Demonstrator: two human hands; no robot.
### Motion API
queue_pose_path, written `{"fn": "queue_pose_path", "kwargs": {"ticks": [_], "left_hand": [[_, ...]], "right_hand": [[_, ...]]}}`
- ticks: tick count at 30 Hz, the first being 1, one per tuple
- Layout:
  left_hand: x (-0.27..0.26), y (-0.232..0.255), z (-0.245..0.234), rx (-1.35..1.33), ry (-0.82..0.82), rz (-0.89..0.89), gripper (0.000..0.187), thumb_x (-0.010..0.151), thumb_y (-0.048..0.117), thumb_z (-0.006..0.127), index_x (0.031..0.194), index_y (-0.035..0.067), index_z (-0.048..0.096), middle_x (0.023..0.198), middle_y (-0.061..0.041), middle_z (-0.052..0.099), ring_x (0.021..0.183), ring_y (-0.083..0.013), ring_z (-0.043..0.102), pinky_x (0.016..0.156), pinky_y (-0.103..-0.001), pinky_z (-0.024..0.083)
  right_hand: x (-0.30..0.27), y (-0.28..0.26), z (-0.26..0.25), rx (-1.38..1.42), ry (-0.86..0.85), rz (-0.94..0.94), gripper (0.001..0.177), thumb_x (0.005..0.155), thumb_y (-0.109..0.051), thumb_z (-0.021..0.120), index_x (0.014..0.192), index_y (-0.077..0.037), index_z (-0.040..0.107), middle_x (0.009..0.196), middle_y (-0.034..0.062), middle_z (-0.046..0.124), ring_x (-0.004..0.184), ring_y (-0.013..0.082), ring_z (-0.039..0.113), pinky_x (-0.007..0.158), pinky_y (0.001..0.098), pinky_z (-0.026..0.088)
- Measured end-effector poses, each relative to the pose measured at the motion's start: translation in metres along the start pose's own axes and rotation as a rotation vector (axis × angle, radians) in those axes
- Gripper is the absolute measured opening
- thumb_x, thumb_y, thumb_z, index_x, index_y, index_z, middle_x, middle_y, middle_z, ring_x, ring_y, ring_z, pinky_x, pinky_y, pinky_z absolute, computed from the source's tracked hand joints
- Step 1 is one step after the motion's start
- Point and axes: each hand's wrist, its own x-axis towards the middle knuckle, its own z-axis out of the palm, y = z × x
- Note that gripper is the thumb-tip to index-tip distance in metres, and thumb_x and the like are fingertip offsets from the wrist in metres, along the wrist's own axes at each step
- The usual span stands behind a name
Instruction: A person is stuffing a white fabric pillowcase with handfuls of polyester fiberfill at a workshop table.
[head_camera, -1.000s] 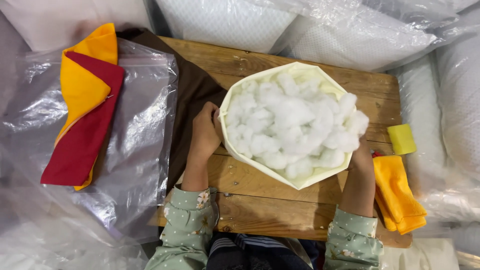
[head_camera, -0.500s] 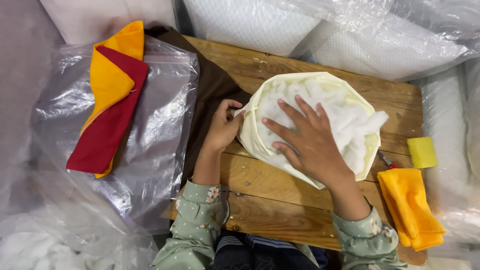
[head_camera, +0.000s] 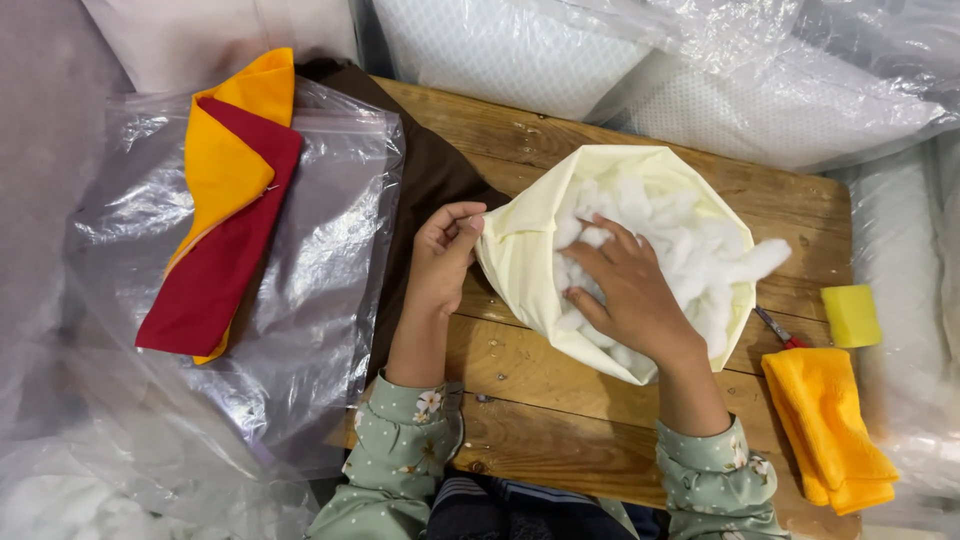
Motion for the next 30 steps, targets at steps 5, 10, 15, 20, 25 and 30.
{"fn": "queue_pose_path", "kwargs": {"ticks": [5,10,15,20,25,30], "left_hand": [[0.003,-0.008,-0.004,-0.15,-0.078,-0.114,0.032,0.103,0.012,0.06,0.135,0.005,0.058,0.093,-0.004,0.056,0.087,-0.0134,0.062,0.078,-0.03,0.062],[-0.007,0.001,0.006,-0.06,-0.166,-0.128,0.061,0.095,0.032,0.079,0.137,-0.002,0.051,0.098,-0.008,0.061,0.09,-0.0161,0.064,0.078,-0.029,0.061],[-0.012,0.011,0.011,0.158,-0.118,0.001,0.051,0.08,-0.008,0.074,0.129,0.003,0.065,0.096,-0.014,0.072,0.086,-0.0198,0.069,0.073,-0.028,0.061],[-0.014,0.036,0.02,0.169,0.065,-0.139,0.024,0.083,0.001,0.076,0.106,0.009,0.073,0.097,-0.006,0.075,0.084,-0.0125,0.068,0.071,-0.025,0.058],[-0.014,0.049,0.023,0.178,0.094,-0.195,0.024,0.088,0.009,0.075,0.112,0.008,0.075,0.102,-0.007,0.077,0.087,-0.012,0.07,0.075,-0.024,0.059],[-0.012,0.033,0.017,0.111,0.034,-0.068,0.05,0.082,0.003,0.083,0.13,-0.002,0.068,0.112,-0.022,0.072,0.095,-0.0236,0.071,0.082,-0.032,0.062]], "right_hand": [[-0.005,-0.03,-0.028,0.109,0.201,-0.052,0.053,0.094,-0.02,0.065,0.139,-0.014,0.037,0.155,0.0164,0.041,0.147,0.0405,0.039,0.117,0.0688,0.022],[-0.021,-0.054,-0.058,-0.018,0.304,-0.082,0.039,0.103,-0.025,0.057,0.143,-0.024,0.057,0.159,0.0103,0.041,0.155,0.0377,0.028,0.122,0.0643,0.011],[-0.037,-0.052,-0.066,0.061,0.416,-0.112,0.028,0.104,-0.026,0.057,0.126,-0.026,0.073,0.145,0.0049,0.061,0.148,0.0342,0.045,0.127,0.0511,0.018],[-0.056,-0.039,-0.101,0.027,0.359,-0.174,0.034,0.104,-0.019,0.058,0.136,-0.011,0.064,0.151,0.0166,0.056,0.147,0.0406,0.047,0.124,0.0582,0.034],[-0.089,0.051,-0.095,-0.005,0.711,0.003,0.029,0.119,0.0,0.055,0.134,0.023,0.066,0.134,0.0378,0.068,0.13,0.0472,0.065,0.091,0.0457,0.059],[-0.098,0.15,0.0,0.541,0.393,0.959,0.03,0.111,-0.041,0.051,0.124,-0.024,0.072,0.123,0.0067,0.069,0.113,0.0314,0.066,0.084,0.0542,0.055]]}}
